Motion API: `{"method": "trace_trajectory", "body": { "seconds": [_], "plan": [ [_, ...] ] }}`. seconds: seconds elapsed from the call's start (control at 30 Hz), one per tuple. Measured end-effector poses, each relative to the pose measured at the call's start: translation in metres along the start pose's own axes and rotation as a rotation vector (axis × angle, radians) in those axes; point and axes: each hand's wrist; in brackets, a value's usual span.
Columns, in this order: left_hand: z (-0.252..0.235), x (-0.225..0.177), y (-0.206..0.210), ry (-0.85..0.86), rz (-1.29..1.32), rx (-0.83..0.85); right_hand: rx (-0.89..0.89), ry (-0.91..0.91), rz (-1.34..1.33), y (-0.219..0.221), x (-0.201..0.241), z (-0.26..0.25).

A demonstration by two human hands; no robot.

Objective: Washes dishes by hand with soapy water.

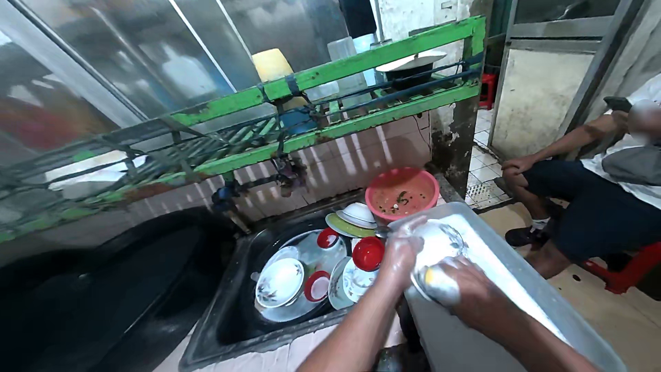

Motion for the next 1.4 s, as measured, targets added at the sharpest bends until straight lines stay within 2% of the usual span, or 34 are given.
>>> {"method": "trace_trajectory", "body": {
  "seconds": [0.03, 0.1, 0.17, 0.23, 0.3, 0.4, 0.43, 0.5, 0.57, 0.63, 0.67, 0.73, 0.8, 0.83, 0.87, 0.93, 1.0, 1.07, 1.1, 1.17, 1.27, 1.33, 1.4],
  "plan": [
    [-0.003, -0.008, -0.008, -0.075, -0.011, 0.038, 0.019, -0.097, 0.117, -0.008, -0.010, 0.002],
    [-0.008, -0.019, -0.010, -0.229, -0.066, 0.140, 0.091, -0.180, 0.254, -0.030, -0.025, -0.004],
    [-0.007, -0.024, 0.000, -0.351, -0.108, 0.222, -0.034, -0.349, 0.332, -0.037, -0.031, -0.015],
    [-0.005, -0.025, 0.007, -0.368, -0.080, 0.240, -0.112, -0.474, 0.364, -0.037, -0.034, -0.023],
    [-0.002, -0.028, 0.007, -0.248, -0.040, 0.173, -0.113, -0.383, 0.389, -0.034, -0.040, -0.022],
    [-0.001, -0.018, 0.003, 0.005, -0.040, 0.037, -0.015, -0.079, 0.323, -0.020, -0.019, -0.016],
    [0.001, -0.013, 0.003, 0.045, -0.042, 0.009, 0.000, 0.010, 0.227, -0.010, -0.005, -0.014],
    [0.003, 0.001, 0.003, 0.064, 0.005, -0.061, -0.085, 0.139, -0.084, 0.012, 0.022, -0.011],
    [0.001, 0.018, -0.010, 0.045, 0.119, -0.173, -0.131, 0.138, -0.257, 0.020, 0.035, -0.015],
    [-0.001, 0.032, -0.037, 0.098, 0.244, -0.312, -0.084, 0.045, -0.279, 0.009, 0.038, -0.018],
    [-0.002, 0.036, -0.055, 0.146, 0.321, -0.397, -0.026, 0.034, -0.257, -0.001, 0.037, -0.017],
    [-0.005, 0.044, -0.103, 0.192, 0.490, -0.603, 0.179, 0.144, -0.257, -0.021, 0.022, -0.007],
    [-0.009, 0.050, -0.153, 0.145, 0.676, -0.872, 0.379, 0.217, -0.166, -0.031, -0.006, 0.003],
    [-0.011, 0.055, -0.176, 0.091, 0.763, -1.003, 0.432, 0.180, -0.075, -0.029, -0.020, 0.011],
    [-0.011, 0.060, -0.195, 0.041, 0.832, -1.085, 0.466, 0.151, 0.008, -0.027, -0.031, 0.019],
    [-0.012, 0.065, -0.212, 0.015, 0.896, -1.137, 0.463, 0.135, 0.112, -0.022, -0.046, 0.033],
    [-0.022, 0.055, -0.195, 0.011, 0.887, -1.093, 0.472, 0.157, 0.147, -0.017, -0.055, 0.039],
    [-0.037, 0.041, -0.156, 0.058, 0.708, -0.889, 0.500, 0.190, 0.128, -0.012, -0.061, 0.039],
    [-0.042, 0.040, -0.137, 0.108, 0.539, -0.695, 0.512, 0.210, 0.118, -0.009, -0.064, 0.038],
    [-0.057, 0.042, -0.100, 0.170, -0.046, -0.291, 0.555, 0.250, 0.120, -0.005, -0.064, 0.035],
    [-0.082, 0.039, -0.051, 0.075, -0.994, 0.176, 0.677, 0.261, 0.169, -0.004, -0.054, 0.036],
    [-0.087, 0.046, -0.035, -0.034, -1.326, 0.292, 0.711, 0.252, 0.193, -0.002, -0.052, 0.038],
    [-0.091, 0.049, -0.032, -0.094, -1.422, 0.275, 0.707, 0.268, 0.192, -0.003, -0.053, 0.039]
  ]
}}
Point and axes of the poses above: each hand's wrist, its own z-axis away from the middle knuckle, its own y-axis out of the palm, x = y × z, and after that the axes turned 10 degrees about z, right-handed
